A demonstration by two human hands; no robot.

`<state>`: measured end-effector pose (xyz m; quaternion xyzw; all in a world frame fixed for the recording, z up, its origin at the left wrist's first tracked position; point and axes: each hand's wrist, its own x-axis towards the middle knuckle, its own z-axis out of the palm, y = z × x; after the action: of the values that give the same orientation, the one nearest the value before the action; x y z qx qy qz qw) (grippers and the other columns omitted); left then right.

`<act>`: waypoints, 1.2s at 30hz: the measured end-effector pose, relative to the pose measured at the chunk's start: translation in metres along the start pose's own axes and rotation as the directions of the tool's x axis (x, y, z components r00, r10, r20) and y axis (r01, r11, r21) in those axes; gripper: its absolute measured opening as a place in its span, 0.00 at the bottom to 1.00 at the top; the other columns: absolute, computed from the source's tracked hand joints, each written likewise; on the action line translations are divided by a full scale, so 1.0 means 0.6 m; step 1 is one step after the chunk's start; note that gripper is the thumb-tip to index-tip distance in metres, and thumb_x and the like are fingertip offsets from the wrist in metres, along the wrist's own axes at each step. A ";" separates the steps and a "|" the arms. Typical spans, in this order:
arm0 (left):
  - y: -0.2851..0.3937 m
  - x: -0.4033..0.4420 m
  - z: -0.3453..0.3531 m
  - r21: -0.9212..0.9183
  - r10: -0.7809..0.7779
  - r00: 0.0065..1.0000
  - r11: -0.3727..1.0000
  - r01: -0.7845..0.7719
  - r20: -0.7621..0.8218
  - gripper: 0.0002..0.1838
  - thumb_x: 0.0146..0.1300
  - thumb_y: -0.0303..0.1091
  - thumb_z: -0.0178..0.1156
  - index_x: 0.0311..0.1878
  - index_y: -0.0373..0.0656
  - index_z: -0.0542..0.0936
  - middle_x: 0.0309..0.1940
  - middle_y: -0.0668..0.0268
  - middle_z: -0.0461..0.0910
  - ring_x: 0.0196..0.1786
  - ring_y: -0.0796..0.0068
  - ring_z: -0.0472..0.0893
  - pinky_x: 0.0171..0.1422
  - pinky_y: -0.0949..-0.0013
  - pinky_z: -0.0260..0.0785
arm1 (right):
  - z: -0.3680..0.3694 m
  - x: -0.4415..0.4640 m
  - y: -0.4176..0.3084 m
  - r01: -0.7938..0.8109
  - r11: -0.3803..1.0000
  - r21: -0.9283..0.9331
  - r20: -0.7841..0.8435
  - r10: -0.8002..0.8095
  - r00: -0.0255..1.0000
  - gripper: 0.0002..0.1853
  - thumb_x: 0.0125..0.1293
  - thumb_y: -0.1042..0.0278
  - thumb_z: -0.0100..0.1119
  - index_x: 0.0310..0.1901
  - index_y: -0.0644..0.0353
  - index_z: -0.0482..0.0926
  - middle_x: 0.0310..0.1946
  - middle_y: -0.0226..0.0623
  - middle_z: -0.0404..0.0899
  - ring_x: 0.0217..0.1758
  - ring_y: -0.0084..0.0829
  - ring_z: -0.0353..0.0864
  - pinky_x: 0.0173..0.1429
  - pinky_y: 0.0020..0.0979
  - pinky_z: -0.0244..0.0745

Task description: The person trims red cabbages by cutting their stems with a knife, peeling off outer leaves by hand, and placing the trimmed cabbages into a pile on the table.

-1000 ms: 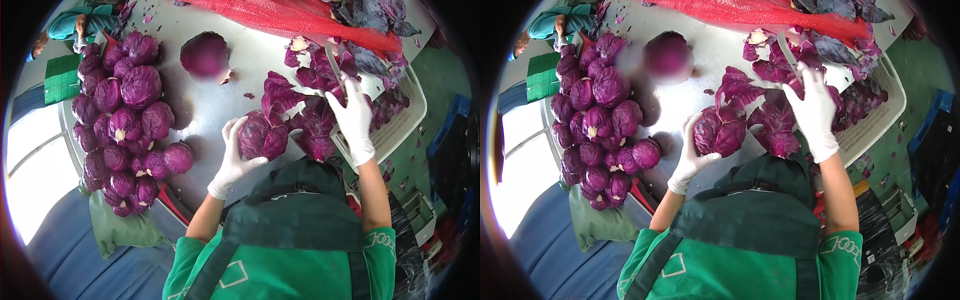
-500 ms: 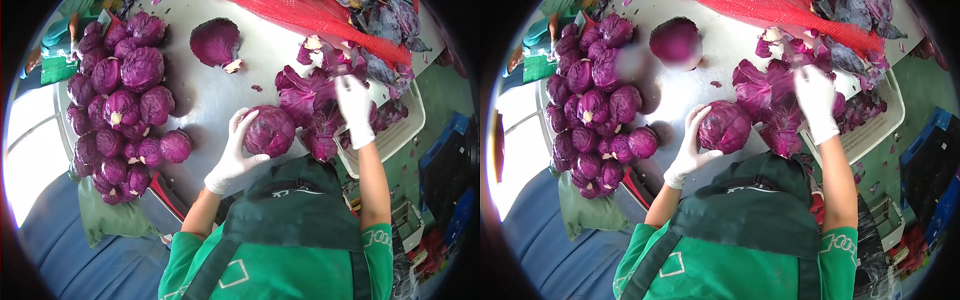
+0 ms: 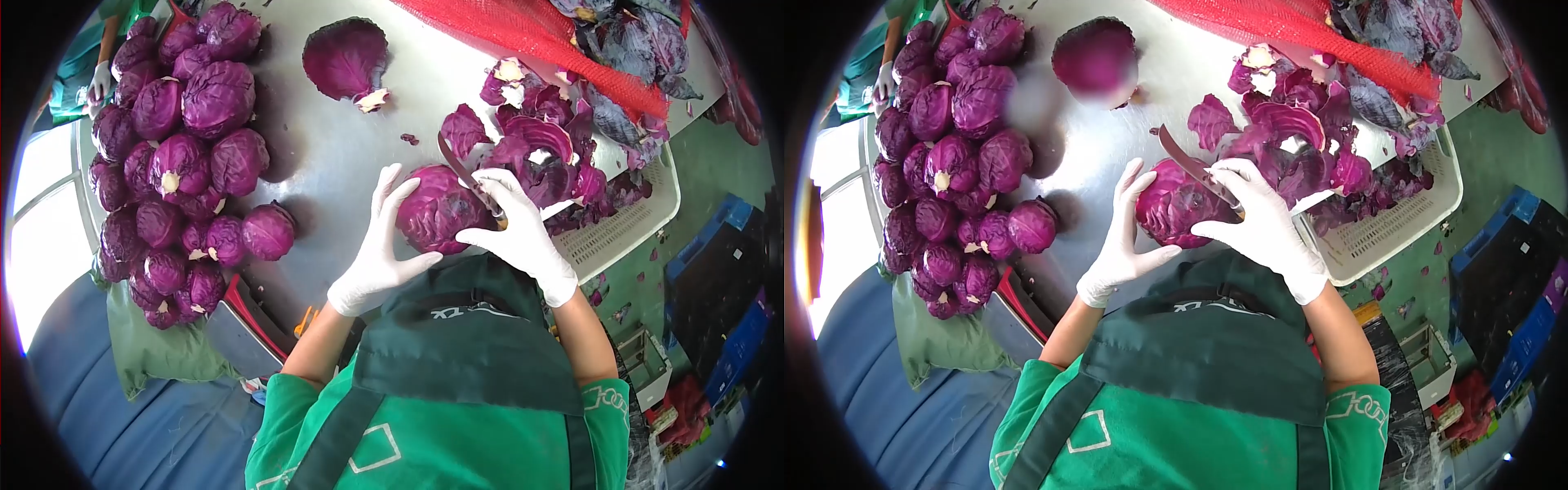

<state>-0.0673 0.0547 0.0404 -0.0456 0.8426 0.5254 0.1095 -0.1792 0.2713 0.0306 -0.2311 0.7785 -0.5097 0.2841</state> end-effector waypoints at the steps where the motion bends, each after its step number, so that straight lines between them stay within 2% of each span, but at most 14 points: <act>1: 0.003 0.000 0.006 -0.006 -0.010 1.000 1.000 0.010 -0.015 0.63 0.46 0.43 0.82 0.79 0.42 0.50 0.80 0.49 0.42 0.84 0.54 0.43 0.84 0.52 0.43 | 0.002 -0.002 0.004 -0.008 1.000 -0.010 -0.011 0.008 1.000 0.36 0.52 0.58 0.80 0.60 0.63 0.75 0.55 0.36 0.73 0.52 0.35 0.80 0.54 0.33 0.77; 3: -0.001 0.001 0.021 0.044 0.014 0.995 0.999 -0.010 -0.102 0.68 0.42 0.49 0.84 0.79 0.41 0.47 0.78 0.50 0.44 0.82 0.54 0.49 0.82 0.53 0.49 | 0.005 -0.006 0.004 -0.020 0.999 -0.032 -0.023 0.019 1.000 0.37 0.52 0.57 0.80 0.61 0.63 0.75 0.53 0.37 0.73 0.50 0.34 0.81 0.52 0.33 0.78; 7: -0.011 0.015 0.029 -0.126 -0.035 0.992 0.992 0.020 -0.123 0.66 0.43 0.43 0.85 0.78 0.41 0.47 0.73 0.55 0.53 0.76 0.61 0.60 0.80 0.57 0.56 | -0.006 -0.004 -0.012 -0.081 0.993 -0.088 -0.009 0.081 0.997 0.37 0.53 0.54 0.79 0.61 0.61 0.75 0.50 0.37 0.73 0.46 0.34 0.81 0.50 0.34 0.79; 10: -0.005 0.036 0.021 -0.258 -0.064 0.996 0.965 0.047 -0.057 0.65 0.44 0.42 0.83 0.78 0.40 0.48 0.74 0.53 0.51 0.79 0.56 0.55 0.82 0.56 0.50 | -0.009 0.003 -0.014 -0.015 0.990 -0.138 -0.055 0.008 0.998 0.35 0.53 0.53 0.79 0.60 0.60 0.76 0.49 0.36 0.73 0.46 0.34 0.81 0.50 0.35 0.80; 14: 0.007 0.064 0.012 0.039 0.163 0.986 0.986 -0.162 -0.022 0.59 0.44 0.38 0.81 0.77 0.41 0.55 0.75 0.50 0.55 0.79 0.50 0.56 0.81 0.51 0.51 | -0.016 0.028 -0.017 0.101 0.972 -0.212 -0.064 -0.117 0.991 0.33 0.51 0.51 0.79 0.55 0.59 0.78 0.48 0.36 0.73 0.47 0.35 0.80 0.52 0.36 0.79; 15: 0.015 0.071 0.009 0.049 0.150 0.988 0.988 -0.149 -0.022 0.58 0.43 0.40 0.81 0.76 0.42 0.58 0.75 0.48 0.57 0.78 0.46 0.56 0.81 0.49 0.51 | -0.017 0.032 -0.015 0.147 0.950 -0.276 -0.063 -0.170 0.983 0.32 0.50 0.50 0.79 0.53 0.59 0.78 0.47 0.36 0.74 0.46 0.36 0.79 0.53 0.37 0.77; 18: 0.016 0.088 0.000 0.108 0.147 0.988 0.983 -0.151 0.040 0.58 0.44 0.42 0.82 0.76 0.40 0.58 0.75 0.51 0.58 0.79 0.52 0.56 0.82 0.52 0.49 | -0.025 0.044 -0.008 0.198 0.929 -0.313 -0.062 -0.228 0.972 0.32 0.51 0.47 0.77 0.52 0.59 0.79 0.46 0.36 0.75 0.45 0.37 0.79 0.54 0.37 0.76; 19: 0.019 0.093 -0.003 0.108 0.134 0.989 0.984 -0.140 0.061 0.58 0.44 0.43 0.82 0.76 0.40 0.59 0.74 0.52 0.60 0.79 0.52 0.57 0.82 0.52 0.49 | -0.035 0.045 -0.017 0.148 0.955 -0.258 -0.011 -0.156 0.988 0.29 0.54 0.47 0.75 0.51 0.59 0.80 0.45 0.37 0.77 0.46 0.38 0.79 0.54 0.38 0.76; 23: 0.022 0.118 -0.010 0.160 0.125 0.986 0.977 -0.141 0.110 0.57 0.45 0.46 0.82 0.76 0.40 0.60 0.74 0.51 0.60 0.79 0.51 0.57 0.82 0.51 0.49 | -0.044 0.055 0.001 0.226 0.920 -0.321 -0.031 -0.248 0.968 0.26 0.60 0.50 0.70 0.54 0.61 0.81 0.42 0.40 0.80 0.45 0.38 0.81 0.51 0.38 0.77; 26: 0.020 0.131 -0.013 0.154 0.149 0.983 0.974 -0.164 0.104 0.54 0.46 0.45 0.82 0.74 0.40 0.64 0.75 0.52 0.61 0.79 0.51 0.58 0.81 0.51 0.50 | -0.047 0.059 0.009 0.210 0.900 -0.381 -0.031 -0.239 0.970 0.26 0.63 0.50 0.68 0.55 0.62 0.81 0.41 0.40 0.80 0.44 0.39 0.82 0.49 0.39 0.77; 27: 0.021 0.136 -0.014 0.147 0.135 0.983 0.977 -0.153 0.122 0.52 0.46 0.45 0.82 0.73 0.40 0.65 0.75 0.52 0.61 0.79 0.52 0.58 0.81 0.51 0.51 | -0.045 0.062 0.017 0.293 0.826 -0.481 -0.032 -0.351 0.936 0.25 0.66 0.49 0.64 0.56 0.61 0.79 0.39 0.39 0.81 0.41 0.38 0.83 0.46 0.38 0.79; 30: 0.024 0.146 -0.017 0.128 0.090 0.980 0.985 -0.113 0.178 0.47 0.47 0.43 0.81 0.70 0.41 0.69 0.74 0.54 0.62 0.78 0.53 0.60 0.80 0.51 0.53 | -0.035 0.068 0.033 0.297 0.648 -0.702 0.012 -0.406 0.914 0.25 0.68 0.47 0.61 0.57 0.58 0.77 0.36 0.37 0.81 0.39 0.35 0.84 0.40 0.36 0.81; 32: 0.015 0.148 -0.013 0.107 0.082 0.989 0.990 -0.095 0.121 0.45 0.46 0.44 0.80 0.68 0.42 0.71 0.72 0.53 0.66 0.76 0.51 0.62 0.80 0.51 0.54 | -0.035 0.076 0.046 0.281 0.588 -0.758 0.008 -0.423 0.906 0.23 0.69 0.46 0.60 0.55 0.55 0.76 0.35 0.36 0.81 0.37 0.32 0.85 0.35 0.35 0.81; 36: 0.027 0.154 -0.005 -0.050 -0.001 0.998 0.999 0.004 0.064 0.46 0.46 0.45 0.80 0.69 0.42 0.69 0.67 0.52 0.70 0.72 0.49 0.66 0.78 0.51 0.56 | -0.032 0.085 0.053 0.255 0.646 -0.720 -0.074 -0.436 0.897 0.21 0.70 0.47 0.59 0.53 0.54 0.76 0.33 0.34 0.80 0.35 0.30 0.84 0.33 0.34 0.82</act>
<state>-0.1609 0.0626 0.0344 -0.0325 0.8250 0.5475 0.1360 -0.2316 0.2629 -0.0030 -0.4020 0.8808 -0.2492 -0.0233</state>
